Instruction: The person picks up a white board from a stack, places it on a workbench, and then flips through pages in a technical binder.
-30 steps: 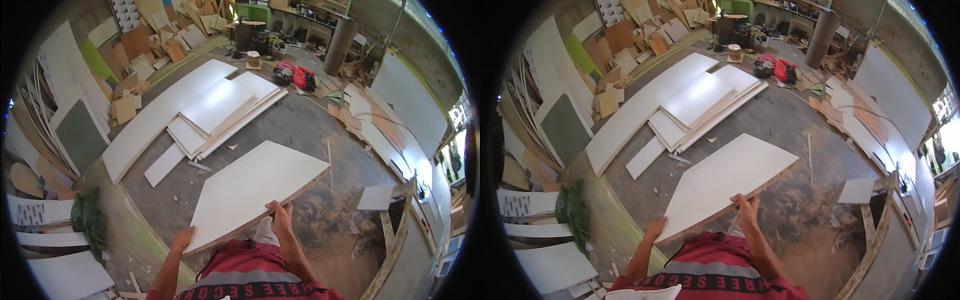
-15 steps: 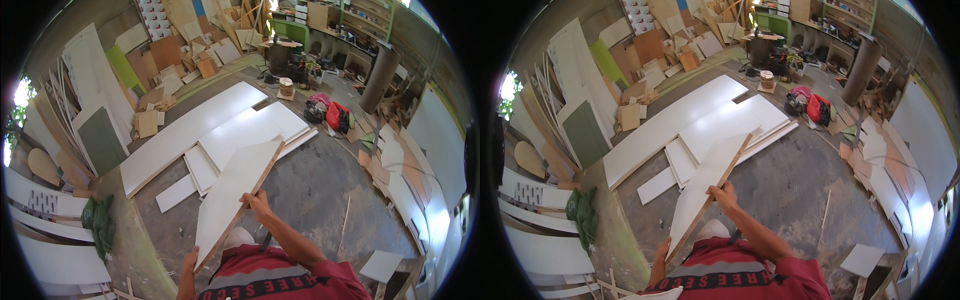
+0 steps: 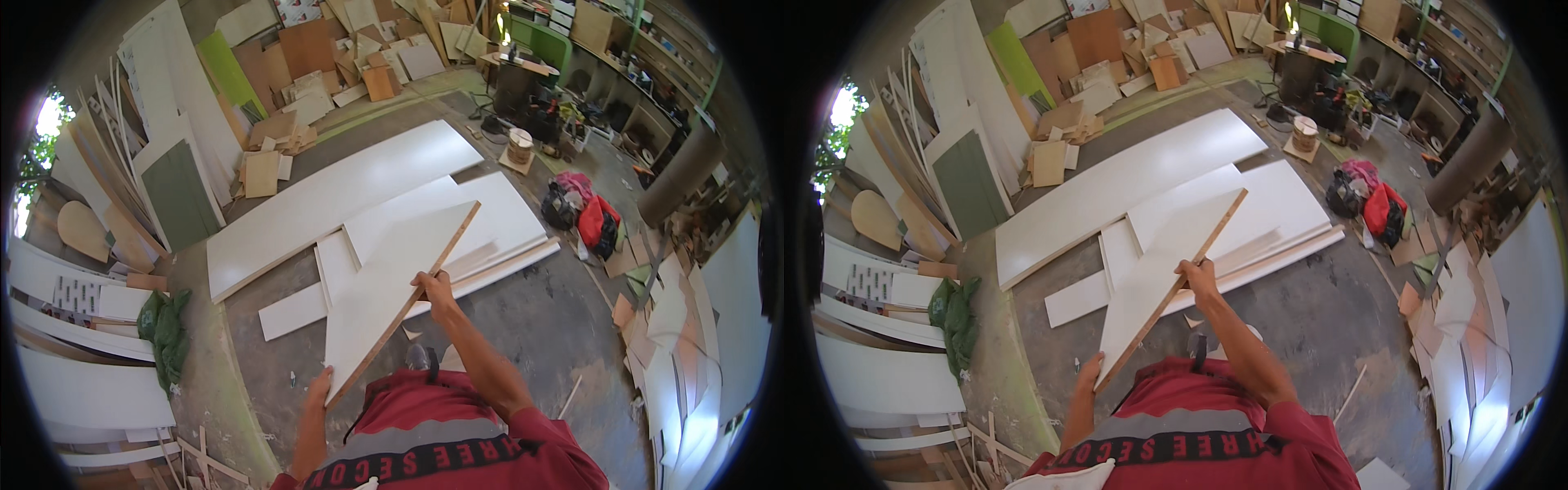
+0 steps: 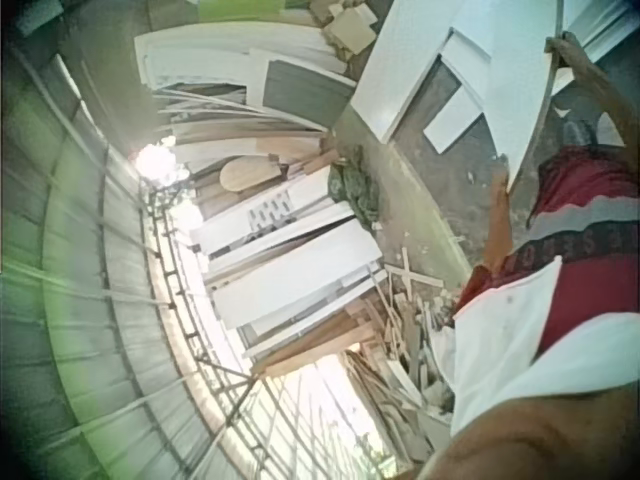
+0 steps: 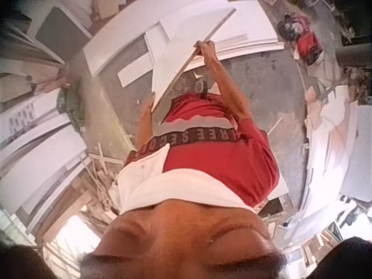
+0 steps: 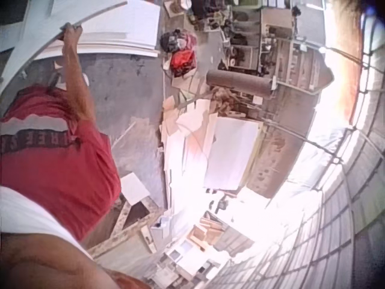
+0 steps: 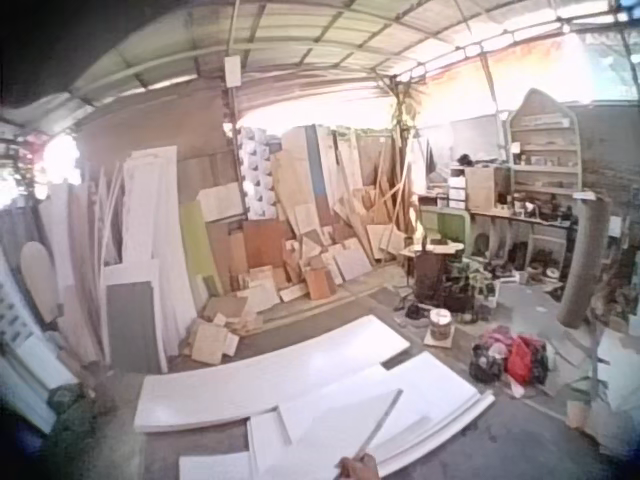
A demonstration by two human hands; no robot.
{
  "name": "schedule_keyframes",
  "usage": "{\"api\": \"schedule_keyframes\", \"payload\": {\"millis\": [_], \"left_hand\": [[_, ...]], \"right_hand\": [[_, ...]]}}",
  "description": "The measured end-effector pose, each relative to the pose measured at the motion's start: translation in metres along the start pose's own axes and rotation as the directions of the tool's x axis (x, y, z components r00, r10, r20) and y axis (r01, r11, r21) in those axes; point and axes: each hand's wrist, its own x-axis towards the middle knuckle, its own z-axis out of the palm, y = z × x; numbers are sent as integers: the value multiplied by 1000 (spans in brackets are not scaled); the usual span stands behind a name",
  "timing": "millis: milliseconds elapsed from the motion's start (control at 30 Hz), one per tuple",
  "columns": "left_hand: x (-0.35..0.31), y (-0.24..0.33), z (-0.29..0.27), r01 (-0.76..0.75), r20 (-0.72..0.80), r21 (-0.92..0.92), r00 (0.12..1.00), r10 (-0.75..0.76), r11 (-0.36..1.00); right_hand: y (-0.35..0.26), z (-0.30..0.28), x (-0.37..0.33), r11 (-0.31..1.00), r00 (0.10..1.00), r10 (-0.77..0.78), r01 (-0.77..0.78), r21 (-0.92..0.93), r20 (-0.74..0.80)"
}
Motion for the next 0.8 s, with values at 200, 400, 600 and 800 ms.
{"api": "schedule_keyframes", "payload": {"millis": [200,400,600,800], "left_hand": [[32,92,91,59,34,-198,998,-53,978],[84,138,200,137,-11,-195,990,-142,971],[85,201,282,221,13,-341,973,-231,914],[91,247,346,265,-59,-482,941,-333,835]], "right_hand": [[-40,-35,134,999,1000,15,-14,-34,26],[-76,-73,253,987,993,99,-89,-131,68],[-105,-116,341,975,987,127,-107,-196,96],[-105,-166,390,970,986,142,-121,-212,88]]}}
